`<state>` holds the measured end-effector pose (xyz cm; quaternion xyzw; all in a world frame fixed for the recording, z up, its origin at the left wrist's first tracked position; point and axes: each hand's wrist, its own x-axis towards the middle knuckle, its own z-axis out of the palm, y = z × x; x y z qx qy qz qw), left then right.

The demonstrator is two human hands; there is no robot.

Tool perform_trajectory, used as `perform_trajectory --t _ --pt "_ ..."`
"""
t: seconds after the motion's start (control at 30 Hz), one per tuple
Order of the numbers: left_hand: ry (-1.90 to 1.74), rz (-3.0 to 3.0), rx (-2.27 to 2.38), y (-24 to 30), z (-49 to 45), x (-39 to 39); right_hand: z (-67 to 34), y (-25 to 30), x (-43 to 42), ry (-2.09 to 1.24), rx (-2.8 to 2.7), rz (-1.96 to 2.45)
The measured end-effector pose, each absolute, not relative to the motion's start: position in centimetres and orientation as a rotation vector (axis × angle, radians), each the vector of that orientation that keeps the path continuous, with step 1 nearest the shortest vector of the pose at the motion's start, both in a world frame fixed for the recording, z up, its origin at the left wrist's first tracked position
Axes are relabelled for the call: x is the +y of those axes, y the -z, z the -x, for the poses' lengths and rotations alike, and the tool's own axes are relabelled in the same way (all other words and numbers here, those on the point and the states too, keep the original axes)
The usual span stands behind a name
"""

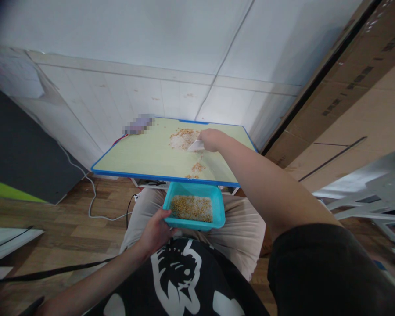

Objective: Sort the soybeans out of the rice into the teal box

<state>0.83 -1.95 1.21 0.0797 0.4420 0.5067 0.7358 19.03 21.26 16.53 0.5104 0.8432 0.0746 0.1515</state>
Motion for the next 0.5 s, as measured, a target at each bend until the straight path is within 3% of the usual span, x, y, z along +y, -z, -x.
perform_trajectory --t 0.5 --pt "-1.110 -0.166 0.961 -0.5 -0.4 -2.1 -18.8 -16.8 20.4 -0.220 2.361 -1.423"
